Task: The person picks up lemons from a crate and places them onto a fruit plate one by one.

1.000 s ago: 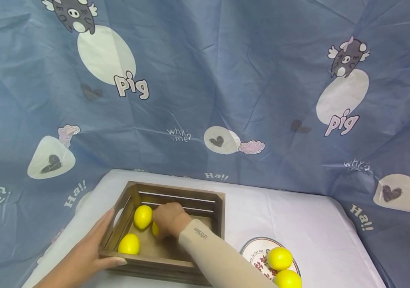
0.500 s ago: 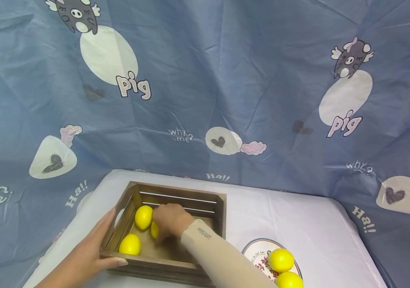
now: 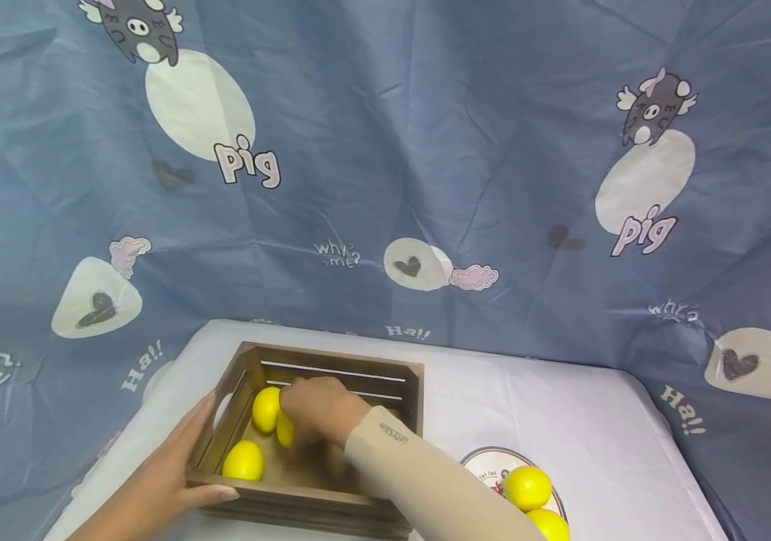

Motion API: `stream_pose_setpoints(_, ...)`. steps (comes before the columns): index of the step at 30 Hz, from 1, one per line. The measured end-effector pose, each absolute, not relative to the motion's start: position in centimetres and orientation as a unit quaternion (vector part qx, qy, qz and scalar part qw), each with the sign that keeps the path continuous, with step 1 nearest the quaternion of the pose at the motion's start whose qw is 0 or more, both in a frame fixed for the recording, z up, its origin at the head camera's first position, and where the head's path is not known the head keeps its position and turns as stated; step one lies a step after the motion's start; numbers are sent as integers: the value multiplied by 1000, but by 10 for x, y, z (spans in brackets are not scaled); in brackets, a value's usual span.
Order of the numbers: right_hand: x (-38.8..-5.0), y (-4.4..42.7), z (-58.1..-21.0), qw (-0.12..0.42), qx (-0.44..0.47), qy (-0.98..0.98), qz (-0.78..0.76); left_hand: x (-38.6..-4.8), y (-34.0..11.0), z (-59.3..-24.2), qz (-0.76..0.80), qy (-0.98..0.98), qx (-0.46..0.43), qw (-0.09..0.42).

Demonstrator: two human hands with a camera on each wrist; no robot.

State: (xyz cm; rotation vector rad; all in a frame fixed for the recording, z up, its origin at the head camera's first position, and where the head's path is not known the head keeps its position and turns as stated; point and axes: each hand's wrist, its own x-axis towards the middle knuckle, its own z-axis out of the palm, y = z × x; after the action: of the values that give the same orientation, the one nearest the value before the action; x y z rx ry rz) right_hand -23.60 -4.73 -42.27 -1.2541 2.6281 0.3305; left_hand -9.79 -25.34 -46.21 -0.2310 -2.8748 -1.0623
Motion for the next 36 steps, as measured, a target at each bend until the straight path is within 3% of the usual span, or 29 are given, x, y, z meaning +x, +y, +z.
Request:
stream_pose_setpoints(16,-211,-30,-383,76,-488,862,112,-97,-254,-465,-344,-934,-84,41)
stream_pose_setpoints(26,-195,-6,-360,7,-514,846,144,-98,-254,-461,-357,-932,-68,14)
stream_pose_setpoints(36,-188,24,-343,15,-500,863,66,-97,-254,-460,-359,-930,-73,20)
